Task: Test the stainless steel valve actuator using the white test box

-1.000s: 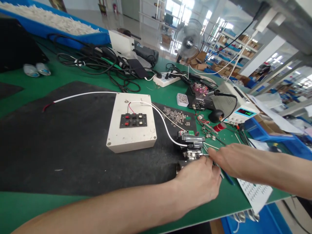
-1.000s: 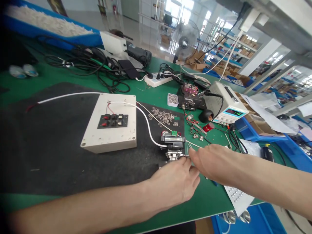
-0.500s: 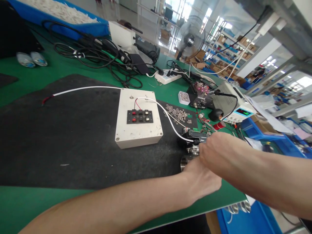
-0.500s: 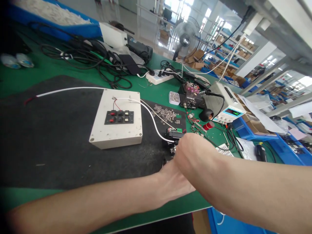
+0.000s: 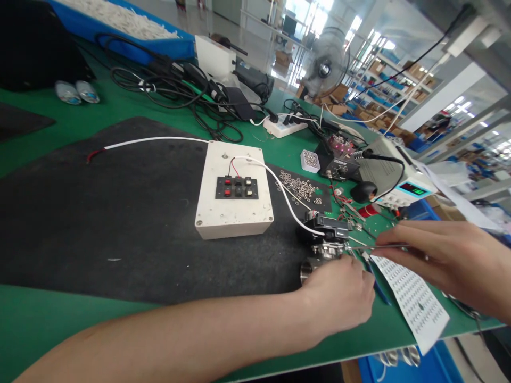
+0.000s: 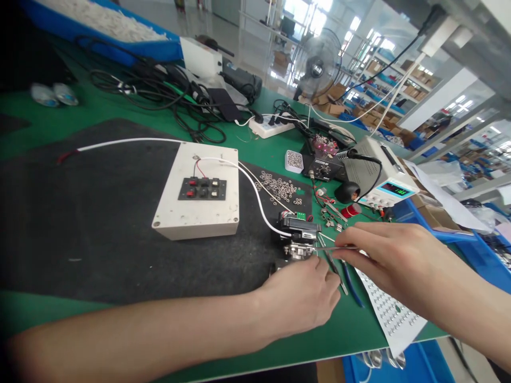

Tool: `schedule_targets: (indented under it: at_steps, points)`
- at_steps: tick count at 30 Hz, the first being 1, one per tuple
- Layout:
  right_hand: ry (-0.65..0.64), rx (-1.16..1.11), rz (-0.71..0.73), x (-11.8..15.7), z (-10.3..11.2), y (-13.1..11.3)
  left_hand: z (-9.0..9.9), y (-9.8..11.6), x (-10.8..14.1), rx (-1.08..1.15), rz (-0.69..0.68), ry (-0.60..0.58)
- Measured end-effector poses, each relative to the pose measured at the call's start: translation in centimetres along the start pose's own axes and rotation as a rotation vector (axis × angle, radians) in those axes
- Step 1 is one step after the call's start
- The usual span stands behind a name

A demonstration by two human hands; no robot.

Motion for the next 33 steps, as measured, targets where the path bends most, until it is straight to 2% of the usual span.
schedule_targets:
  at_steps: [3,6,12,17,23,33]
  points:
    - [0.029,0.001,-0.017,1.8,-1.1,1.3,0.1,-0.1,-0.1,0.015,0.029,0.008]
    - [0.047,-0.08,-0.106,3.0,-2.8,2.4,0.4,-0.3,-0.2,0.054,0.06,0.007]
    - [0.012,-0.341,-0.374,4.4,-7.0,4.3,0.2,-0.3,-0.3,0.038,0.083,0.034]
    - [-0.036,-0.597,-0.574,4.5,-9.4,5.4,0.0,-0.3,-0.3,0.043,0.088,0.06]
    - [-0.069,-0.773,-0.657,3.9,-10.4,5.3,-0.2,-0.2,-0.3,0.024,0.09,0.096]
    - [-0.067,-0.77,-0.667,3.9,-10.6,5.1,-0.1,-0.3,-0.2,0.013,0.082,0.075]
Point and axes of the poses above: each hand's wrist, its own x-axis away from the middle knuckle, its own z-axis out of the back of the hand, y = z × x, the point moved 2 cm from there along -x, towards the middle knuckle, and after that the axes turned 14 degrees about -z, right-handed, at the moved point
